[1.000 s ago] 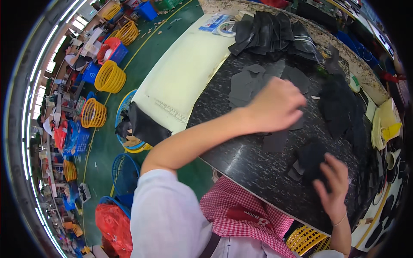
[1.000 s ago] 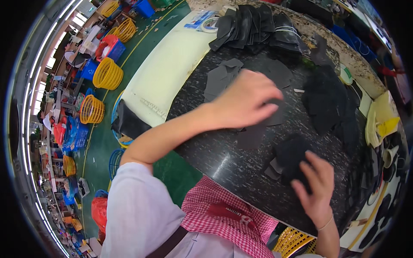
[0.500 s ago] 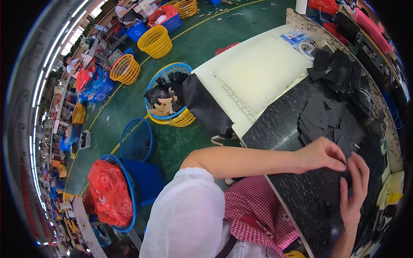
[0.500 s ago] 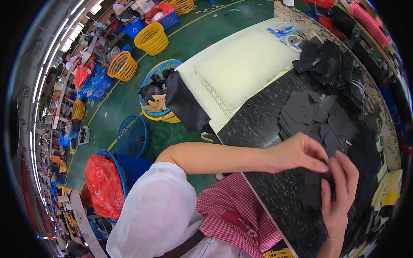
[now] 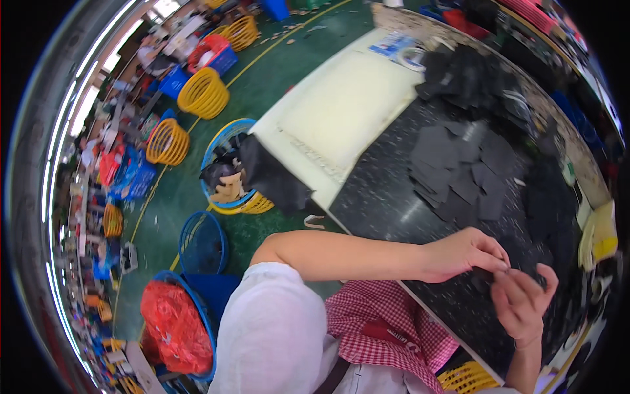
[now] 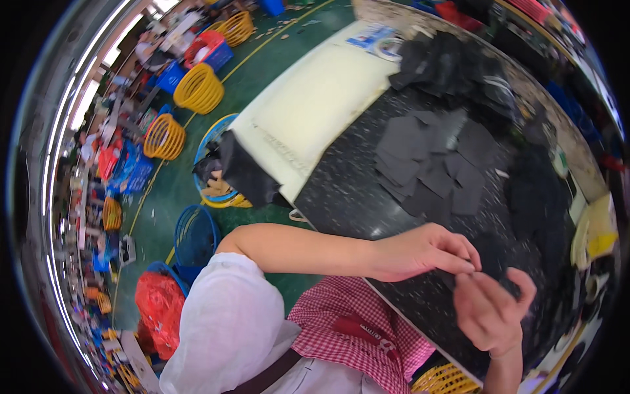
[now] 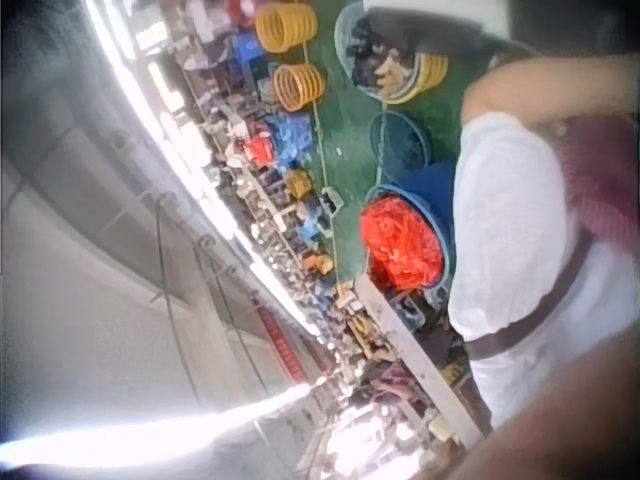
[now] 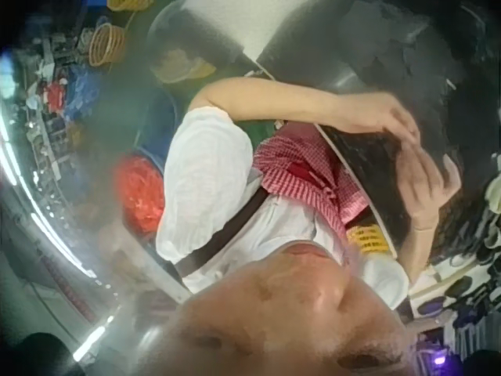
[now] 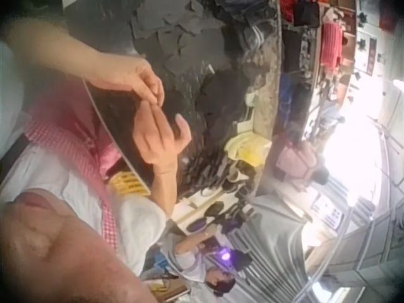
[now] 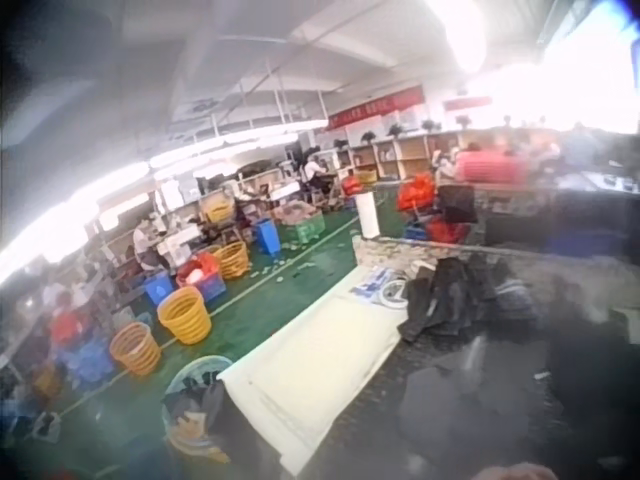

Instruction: The person picks up dark gray fabric shoe components from a blue basket and stacks them on a work surface, occasionally handling a bundle of the same items and moving a red bag of components.

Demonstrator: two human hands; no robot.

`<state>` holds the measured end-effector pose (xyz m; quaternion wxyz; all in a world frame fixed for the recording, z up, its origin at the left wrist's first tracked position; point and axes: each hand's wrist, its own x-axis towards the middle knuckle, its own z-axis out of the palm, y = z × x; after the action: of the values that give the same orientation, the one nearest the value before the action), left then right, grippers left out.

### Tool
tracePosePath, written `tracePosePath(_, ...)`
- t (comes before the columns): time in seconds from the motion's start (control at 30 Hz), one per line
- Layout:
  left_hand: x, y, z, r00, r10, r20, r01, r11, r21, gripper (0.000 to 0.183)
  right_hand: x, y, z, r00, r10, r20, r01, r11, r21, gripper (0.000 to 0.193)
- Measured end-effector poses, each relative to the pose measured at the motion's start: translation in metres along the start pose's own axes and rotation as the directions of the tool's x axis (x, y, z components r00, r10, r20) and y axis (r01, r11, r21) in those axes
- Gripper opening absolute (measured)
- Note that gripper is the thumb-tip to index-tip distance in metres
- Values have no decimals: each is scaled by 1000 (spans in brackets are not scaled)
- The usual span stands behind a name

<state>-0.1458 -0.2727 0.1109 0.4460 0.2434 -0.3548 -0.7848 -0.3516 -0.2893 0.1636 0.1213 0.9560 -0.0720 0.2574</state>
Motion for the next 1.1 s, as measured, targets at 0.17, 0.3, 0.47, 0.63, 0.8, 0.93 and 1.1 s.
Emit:
tracePosePath(0.17,2,71,-12,832,449,-328,-188,782,594,16,-2,-28,6,997,45,62,-77,579,811,20)
tracePosePath(0.3,-8,77,-21,888,431,-162,-215,698,683,7,-43,-47,2,839,402,366,-505,327,799,20)
tracePosePath(0.47,-8,18,17,983,80,163,-181,485,856,57,-36,-33,0,546,660,516,-664,-34,747,49)
tracePosePath(0.63,16,17,12,992,129,9,-80,560,825,58,-50,-17,6,366,634,681,-679,-318,661,57)
tracePosePath(0.8,21,0,16,997,-1,73,-58,611,790,65,-40,-4,9,455,668,589,-680,-167,714,55)
tracePosePath(0.93,23,8,2,980,198,15,-139,632,762,69,-45,3,7,466,593,656,-760,-112,641,52)
tracePosePath(1.1,33,-3,-12,931,328,162,-264,295,918,44,-50,4,23,311,788,532,-689,-199,697,39)
